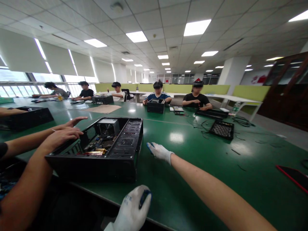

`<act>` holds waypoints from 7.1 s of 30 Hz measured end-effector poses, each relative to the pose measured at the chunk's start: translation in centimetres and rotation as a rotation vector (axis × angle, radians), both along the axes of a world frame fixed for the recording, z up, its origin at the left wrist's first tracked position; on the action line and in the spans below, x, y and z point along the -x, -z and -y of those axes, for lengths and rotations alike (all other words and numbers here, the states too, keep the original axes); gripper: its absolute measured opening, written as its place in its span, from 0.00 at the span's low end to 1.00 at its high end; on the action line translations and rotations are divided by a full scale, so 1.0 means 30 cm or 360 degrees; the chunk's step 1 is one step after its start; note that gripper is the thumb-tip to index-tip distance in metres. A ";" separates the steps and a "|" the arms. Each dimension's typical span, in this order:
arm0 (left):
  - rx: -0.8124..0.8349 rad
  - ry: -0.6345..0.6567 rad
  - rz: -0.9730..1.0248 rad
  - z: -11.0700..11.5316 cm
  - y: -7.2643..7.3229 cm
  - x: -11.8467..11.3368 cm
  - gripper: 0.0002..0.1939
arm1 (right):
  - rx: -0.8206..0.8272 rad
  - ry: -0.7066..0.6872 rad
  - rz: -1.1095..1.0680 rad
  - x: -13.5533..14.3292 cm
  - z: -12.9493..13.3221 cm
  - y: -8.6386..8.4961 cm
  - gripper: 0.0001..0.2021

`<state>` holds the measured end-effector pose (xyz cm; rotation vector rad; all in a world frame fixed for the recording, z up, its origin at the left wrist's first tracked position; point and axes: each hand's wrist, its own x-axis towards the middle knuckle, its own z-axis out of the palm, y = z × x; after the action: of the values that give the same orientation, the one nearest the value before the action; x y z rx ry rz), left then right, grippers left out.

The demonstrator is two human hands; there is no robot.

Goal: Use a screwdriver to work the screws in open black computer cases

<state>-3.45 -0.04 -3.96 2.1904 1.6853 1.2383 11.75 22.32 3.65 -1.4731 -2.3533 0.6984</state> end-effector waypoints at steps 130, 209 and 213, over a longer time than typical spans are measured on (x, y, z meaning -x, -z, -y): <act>-0.0393 0.0225 -0.0628 0.170 -0.426 -0.147 0.12 | -0.1101 -0.0471 0.0155 -0.659 0.888 -0.247 0.04; 0.0700 0.0617 -0.1543 -0.300 -0.514 -0.388 0.17 | -0.0495 -0.0182 0.0333 -0.616 0.394 -0.295 0.20; 0.1034 0.0743 -0.1820 -0.434 -0.446 -0.463 0.20 | -0.0512 -0.0184 0.0318 -0.629 0.392 -0.283 0.21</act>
<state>10.44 12.98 9.42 2.6444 1.2825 -0.7464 30.62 10.56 12.14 -1.3265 -2.5664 0.1877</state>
